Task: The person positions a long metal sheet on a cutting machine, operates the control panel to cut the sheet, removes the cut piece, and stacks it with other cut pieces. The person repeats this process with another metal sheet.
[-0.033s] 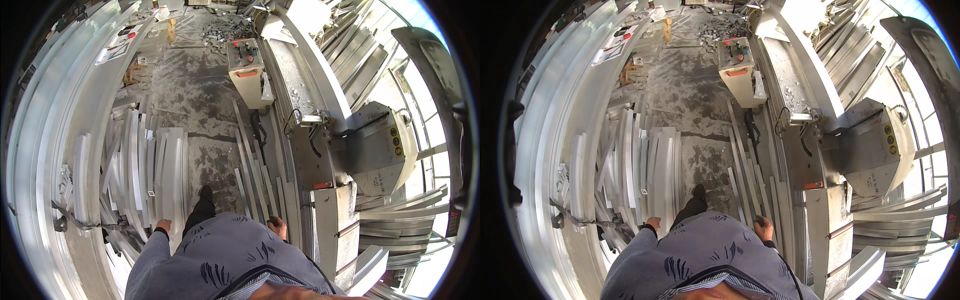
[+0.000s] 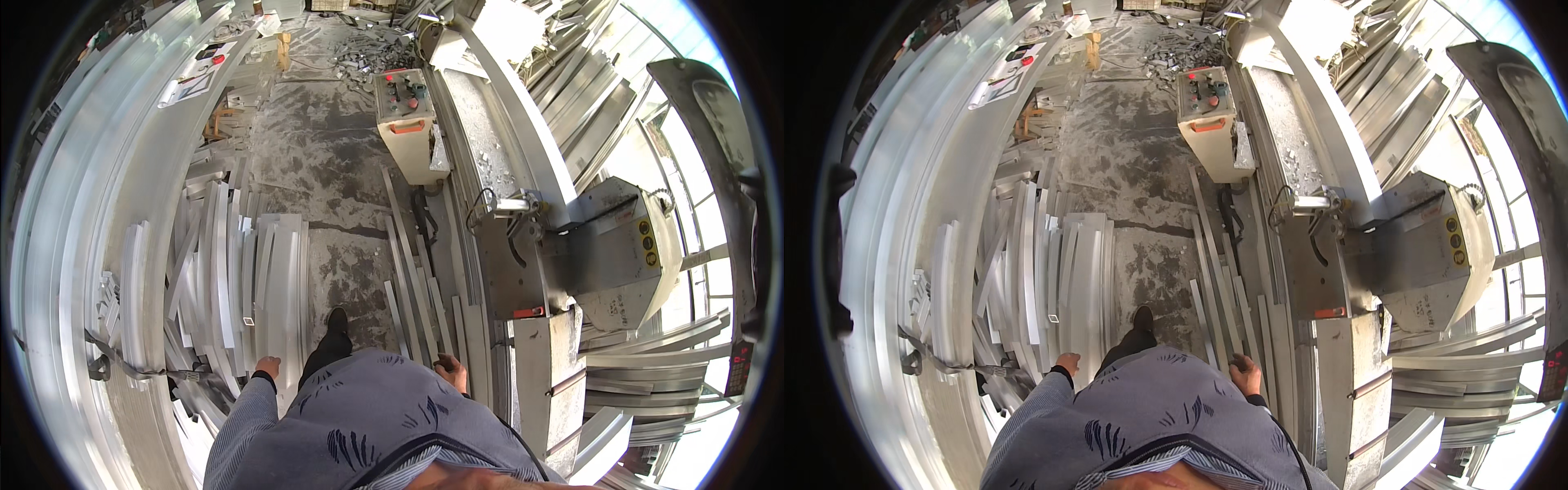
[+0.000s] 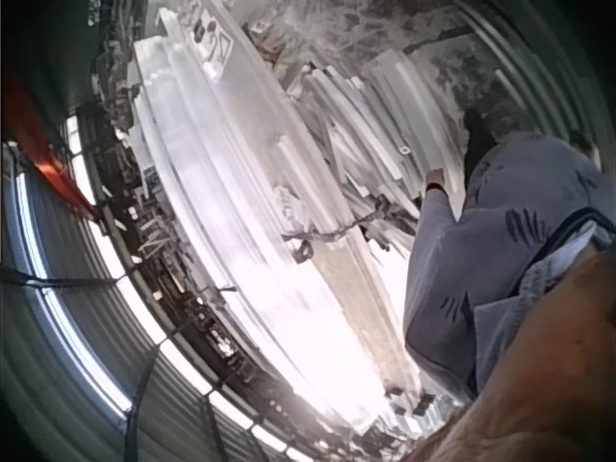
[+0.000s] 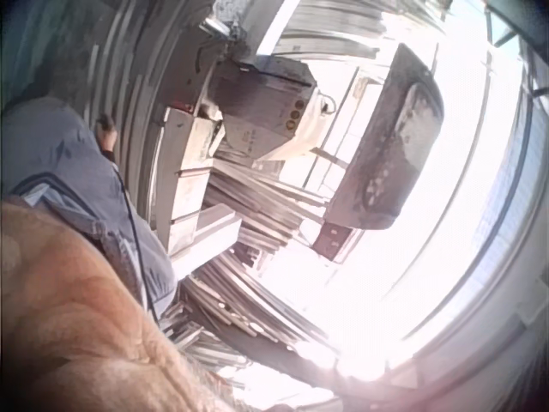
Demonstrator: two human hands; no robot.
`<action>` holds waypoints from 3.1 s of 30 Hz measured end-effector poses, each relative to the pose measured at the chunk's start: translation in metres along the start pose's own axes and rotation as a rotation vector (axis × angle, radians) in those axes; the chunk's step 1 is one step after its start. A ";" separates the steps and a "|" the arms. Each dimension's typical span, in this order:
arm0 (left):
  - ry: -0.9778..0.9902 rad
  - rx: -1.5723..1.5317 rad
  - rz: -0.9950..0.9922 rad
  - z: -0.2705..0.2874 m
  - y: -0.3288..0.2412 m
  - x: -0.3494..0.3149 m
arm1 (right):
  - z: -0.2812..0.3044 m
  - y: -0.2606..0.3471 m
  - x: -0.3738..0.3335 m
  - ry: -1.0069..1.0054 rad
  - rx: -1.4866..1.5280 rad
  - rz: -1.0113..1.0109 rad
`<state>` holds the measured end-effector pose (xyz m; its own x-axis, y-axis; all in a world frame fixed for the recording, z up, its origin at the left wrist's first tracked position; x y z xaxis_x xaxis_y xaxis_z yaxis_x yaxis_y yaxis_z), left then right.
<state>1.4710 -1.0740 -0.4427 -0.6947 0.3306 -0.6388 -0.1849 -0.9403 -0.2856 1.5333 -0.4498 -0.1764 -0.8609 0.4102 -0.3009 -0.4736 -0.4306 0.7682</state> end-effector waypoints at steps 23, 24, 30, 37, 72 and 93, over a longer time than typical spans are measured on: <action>-0.040 -0.329 0.046 0.353 -0.004 0.248 | -0.092 0.329 0.574 0.110 0.068 0.258; -0.109 -0.464 0.118 0.374 0.011 0.265 | -0.088 0.334 0.605 0.088 0.102 0.204; -0.261 -0.618 0.231 0.505 0.030 0.357 | -0.041 0.369 0.733 -0.115 0.230 0.201; -0.160 -0.743 0.287 0.601 0.012 0.491 | -0.018 0.387 0.814 -0.311 0.309 0.140; -0.038 -0.872 0.248 1.073 0.245 0.969 | 0.162 0.462 1.347 -1.240 1.164 -0.192; -0.045 -0.595 0.181 1.316 0.095 1.158 | 0.189 0.518 1.373 -1.734 1.128 -0.454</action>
<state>-0.2658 -0.8862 -0.2696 -0.7095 0.1544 -0.6876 0.3485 -0.7712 -0.5328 0.1410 0.0420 -0.0845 0.5752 0.7502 -0.3262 0.3108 0.1685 0.9354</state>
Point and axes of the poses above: each hand's wrist, its own x-axis towards the middle knuckle, its own z-axis out of the back of the hand, y = z × x, the point moved 9 cm from there along x, towards the middle knuckle, and after that the axes turned 6 degrees about -x, right-handed, at the moved point
